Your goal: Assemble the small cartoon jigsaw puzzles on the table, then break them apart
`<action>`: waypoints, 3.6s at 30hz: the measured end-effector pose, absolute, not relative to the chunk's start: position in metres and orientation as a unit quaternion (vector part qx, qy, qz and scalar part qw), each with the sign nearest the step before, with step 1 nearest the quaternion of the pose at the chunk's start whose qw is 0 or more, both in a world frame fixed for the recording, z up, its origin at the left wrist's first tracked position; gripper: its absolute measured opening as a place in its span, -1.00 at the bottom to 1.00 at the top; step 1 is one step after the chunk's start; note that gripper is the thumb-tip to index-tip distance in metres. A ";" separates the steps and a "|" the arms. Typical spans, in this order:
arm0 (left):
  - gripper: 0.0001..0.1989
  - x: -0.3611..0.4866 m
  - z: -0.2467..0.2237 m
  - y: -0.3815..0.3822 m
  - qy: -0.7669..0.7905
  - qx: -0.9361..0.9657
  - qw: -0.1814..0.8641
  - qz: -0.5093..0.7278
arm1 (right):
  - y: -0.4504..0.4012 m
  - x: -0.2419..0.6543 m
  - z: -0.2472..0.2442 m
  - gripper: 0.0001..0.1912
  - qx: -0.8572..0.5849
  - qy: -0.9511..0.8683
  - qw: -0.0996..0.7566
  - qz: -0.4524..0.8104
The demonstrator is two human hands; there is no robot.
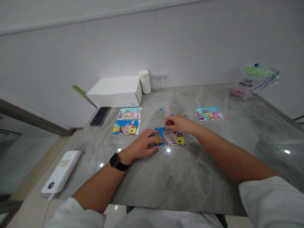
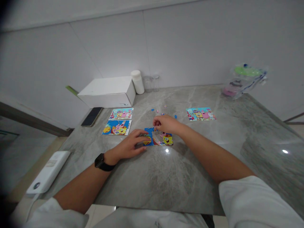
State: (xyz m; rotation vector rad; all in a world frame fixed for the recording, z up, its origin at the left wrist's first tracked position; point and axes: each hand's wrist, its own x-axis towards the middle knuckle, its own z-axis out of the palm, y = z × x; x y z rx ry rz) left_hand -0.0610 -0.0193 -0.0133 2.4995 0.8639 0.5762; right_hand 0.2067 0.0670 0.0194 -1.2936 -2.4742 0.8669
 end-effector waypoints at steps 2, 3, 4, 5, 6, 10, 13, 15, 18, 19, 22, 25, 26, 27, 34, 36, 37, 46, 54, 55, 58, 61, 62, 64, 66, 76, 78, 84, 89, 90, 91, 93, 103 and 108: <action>-0.59 -0.061 -0.014 -0.020 0.307 0.907 0.207 0.201 | 0.067 0.207 0.019 -0.92 -0.443 -0.837 0.107 0.304; -0.59 -0.061 -0.014 -0.020 0.305 0.909 0.202 0.199 | 0.067 0.208 0.019 -0.92 -0.445 -0.835 0.106 0.306; -0.59 -0.060 -0.015 -0.021 0.303 0.911 0.197 0.198 | 0.067 0.208 0.019 -0.93 -0.446 -0.834 0.105 0.307; -0.58 -0.060 -0.015 -0.021 0.301 0.913 0.193 0.198 | 0.067 0.208 0.019 -0.94 -0.447 -0.834 0.105 0.307; -0.58 -0.060 -0.016 -0.021 0.299 0.914 0.189 0.197 | 0.067 0.208 0.019 -0.94 -0.447 -0.834 0.106 0.306; -0.57 -0.059 -0.018 -0.020 0.294 0.916 0.183 0.203 | 0.066 0.207 0.019 -0.94 -0.432 -0.843 0.103 0.304; -0.58 -0.058 -0.018 -0.019 0.291 0.916 0.182 0.208 | 0.063 0.203 0.017 -0.94 -0.432 -0.842 0.089 0.309; -0.57 -0.057 -0.018 -0.019 0.289 0.918 0.180 0.204 | 0.060 0.201 0.016 -0.93 -0.434 -0.841 0.077 0.314; -0.56 -0.055 -0.018 -0.020 0.284 0.922 0.173 0.197 | 0.057 0.198 0.013 -0.92 -0.433 -0.842 0.067 0.314; -0.56 -0.055 -0.018 -0.021 0.284 0.923 0.171 0.195 | 0.056 0.197 0.012 -0.92 -0.431 -0.844 0.064 0.312; -0.58 -0.053 -0.016 -0.023 0.284 0.924 0.169 0.191 | 0.055 0.196 0.010 -0.91 -0.424 -0.851 0.055 0.304; -0.59 -0.051 -0.014 -0.024 0.286 0.926 0.164 0.185 | 0.054 0.194 0.009 -0.89 -0.424 -0.853 0.050 0.301; -0.59 -0.051 -0.014 -0.025 0.287 0.926 0.162 0.183 | 0.054 0.194 0.009 -0.89 -0.424 -0.853 0.048 0.301; -0.59 -0.050 -0.013 -0.025 0.289 0.927 0.161 0.180 | 0.054 0.194 0.009 -0.89 -0.425 -0.853 0.046 0.301; -0.63 -0.050 -0.013 -0.025 0.291 0.929 0.151 0.169 | 0.052 0.192 0.011 -0.89 -0.435 -0.849 0.025 0.300; -0.65 -0.050 -0.013 -0.025 0.292 0.930 0.150 0.167 | 0.052 0.192 0.011 -0.88 -0.435 -0.851 0.021 0.294; -0.65 -0.050 -0.013 -0.025 0.292 0.930 0.149 0.166 | 0.051 0.191 0.011 -0.88 -0.435 -0.853 0.020 0.288; -0.65 -0.049 -0.013 -0.026 0.281 0.939 0.126 0.153 | 0.045 0.185 0.009 -0.84 -0.448 -0.871 0.000 0.204; -0.66 -0.048 -0.011 -0.027 0.275 0.941 0.131 0.146 | 0.040 0.181 0.002 -0.82 -0.457 -0.877 -0.014 0.145; -0.66 -0.048 -0.011 -0.027 0.275 0.941 0.134 0.146 | 0.040 0.180 0.002 -0.82 -0.458 -0.876 -0.016 0.147; -0.66 -0.047 -0.011 -0.027 0.275 0.939 0.143 0.146 | 0.039 0.180 0.003 -0.82 -0.456 -0.876 -0.016 0.154; -0.66 -0.046 -0.011 -0.027 0.274 0.938 0.151 0.151 | 0.040 0.182 0.007 -0.84 -0.458 -0.876 -0.005 0.152; -0.66 -0.046 -0.011 -0.027 0.274 0.937 0.153 0.152 | 0.041 0.183 0.009 -0.85 -0.462 -0.874 0.000 0.150; -0.67 -0.047 -0.012 -0.027 0.276 0.935 0.158 0.155 | 0.044 0.187 0.015 -0.85 -0.472 -0.869 0.016 0.144; -0.67 -0.047 -0.012 -0.028 0.278 0.934 0.162 0.155 | 0.048 0.193 0.022 -0.85 -0.485 -0.863 0.034 0.137; -0.65 -0.041 -0.009 -0.028 0.279 0.924 0.189 0.179 | 0.063 0.223 0.051 -0.85 -0.529 -0.838 0.070 0.116; -0.65 -0.040 -0.010 -0.028 0.276 0.923 0.194 0.186 | 0.063 0.225 0.055 -0.85 -0.535 -0.833 0.078 0.115; -0.66 -0.038 -0.013 -0.028 0.287 0.915 0.198 0.202 | 0.064 0.224 0.059 -0.84 -0.540 -0.828 0.093 0.118; -0.65 -0.039 -0.015 -0.027 0.293 0.912 0.199 0.205 | 0.068 0.229 0.055 -0.85 -0.541 -0.828 0.099 0.114; -0.65 -0.040 -0.015 -0.027 0.291 0.913 0.198 0.204 | 0.068 0.231 0.055 -0.85 -0.542 -0.826 0.103 0.114; -0.65 -0.040 -0.015 -0.027 0.289 0.914 0.197 0.204 | 0.069 0.232 0.055 -0.85 -0.544 -0.824 0.109 0.115; -0.65 -0.041 -0.016 -0.027 0.290 0.915 0.194 0.203 | 0.069 0.234 0.057 -0.85 -0.548 -0.819 0.118 0.120; -0.77 -0.039 -0.007 -0.028 0.339 0.870 0.264 0.242 | 0.067 0.240 0.068 -0.86 -0.566 -0.800 0.145 0.136; -0.81 -0.041 -0.008 -0.025 0.347 0.835 0.296 0.309 | 0.071 0.247 0.071 -0.86 -0.577 -0.791 0.160 0.130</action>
